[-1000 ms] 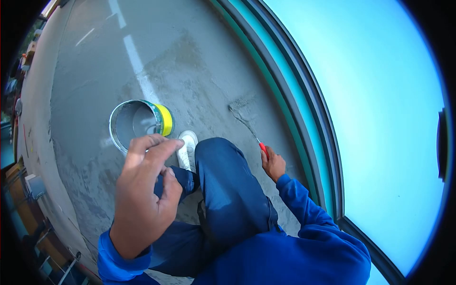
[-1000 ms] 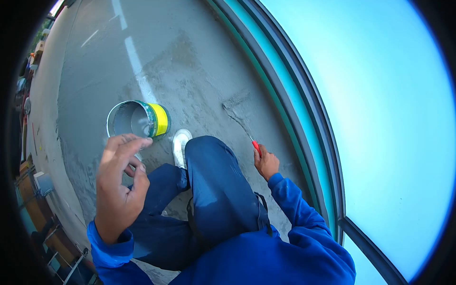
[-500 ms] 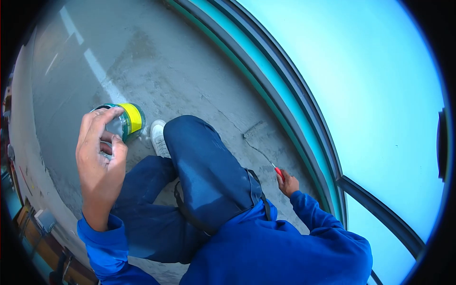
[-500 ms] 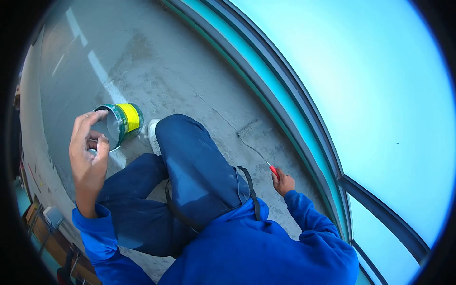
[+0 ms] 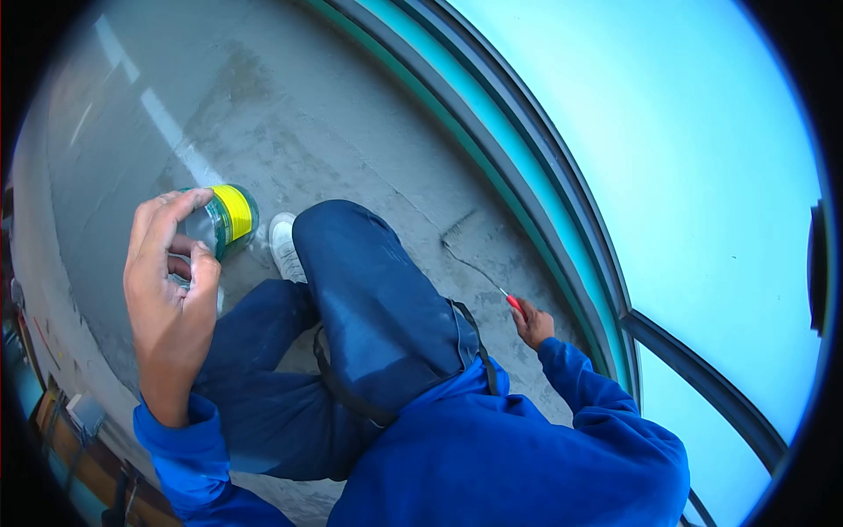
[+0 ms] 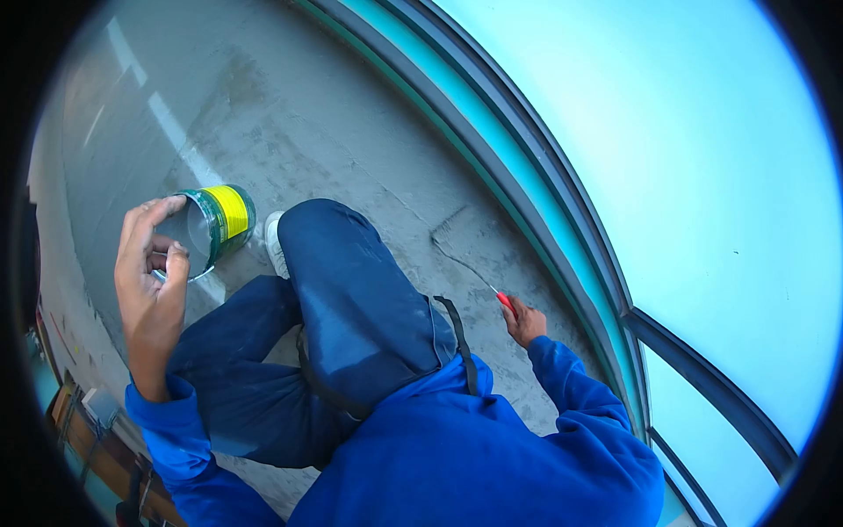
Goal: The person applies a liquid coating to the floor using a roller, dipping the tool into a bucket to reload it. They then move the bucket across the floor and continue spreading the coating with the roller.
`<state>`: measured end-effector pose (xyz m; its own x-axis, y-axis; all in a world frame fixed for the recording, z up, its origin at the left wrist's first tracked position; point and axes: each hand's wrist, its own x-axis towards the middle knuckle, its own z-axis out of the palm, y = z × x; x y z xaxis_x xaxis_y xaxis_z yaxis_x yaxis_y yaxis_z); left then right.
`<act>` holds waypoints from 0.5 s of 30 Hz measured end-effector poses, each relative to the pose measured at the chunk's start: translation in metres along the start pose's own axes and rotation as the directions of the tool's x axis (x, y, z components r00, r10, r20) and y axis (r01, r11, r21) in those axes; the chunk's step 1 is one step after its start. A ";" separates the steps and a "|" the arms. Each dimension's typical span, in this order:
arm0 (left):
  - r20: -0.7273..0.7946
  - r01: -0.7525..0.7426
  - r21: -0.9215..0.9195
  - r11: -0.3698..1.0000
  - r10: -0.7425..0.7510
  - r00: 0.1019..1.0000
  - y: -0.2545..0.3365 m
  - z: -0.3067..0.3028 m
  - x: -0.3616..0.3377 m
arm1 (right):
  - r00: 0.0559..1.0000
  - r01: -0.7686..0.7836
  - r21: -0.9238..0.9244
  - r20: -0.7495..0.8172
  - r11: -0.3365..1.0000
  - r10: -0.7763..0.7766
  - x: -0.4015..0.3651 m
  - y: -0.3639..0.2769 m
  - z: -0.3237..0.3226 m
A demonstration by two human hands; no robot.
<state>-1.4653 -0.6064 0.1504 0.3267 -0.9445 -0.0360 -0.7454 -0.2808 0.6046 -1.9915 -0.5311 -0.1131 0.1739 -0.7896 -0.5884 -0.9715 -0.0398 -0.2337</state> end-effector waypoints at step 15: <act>0.008 -0.021 -0.002 1.000 0.021 1.000 -0.012 -0.006 -0.003 | 0.975 0.146 0.035 -0.175 0.989 -0.138 0.120 -0.120 -0.007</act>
<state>-1.4540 -0.5993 0.1485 0.3068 -0.9513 -0.0296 -0.7508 -0.2611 0.6068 -1.8555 -0.6250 -0.1504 0.2753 -0.8714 -0.4060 -0.9295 -0.1334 -0.3439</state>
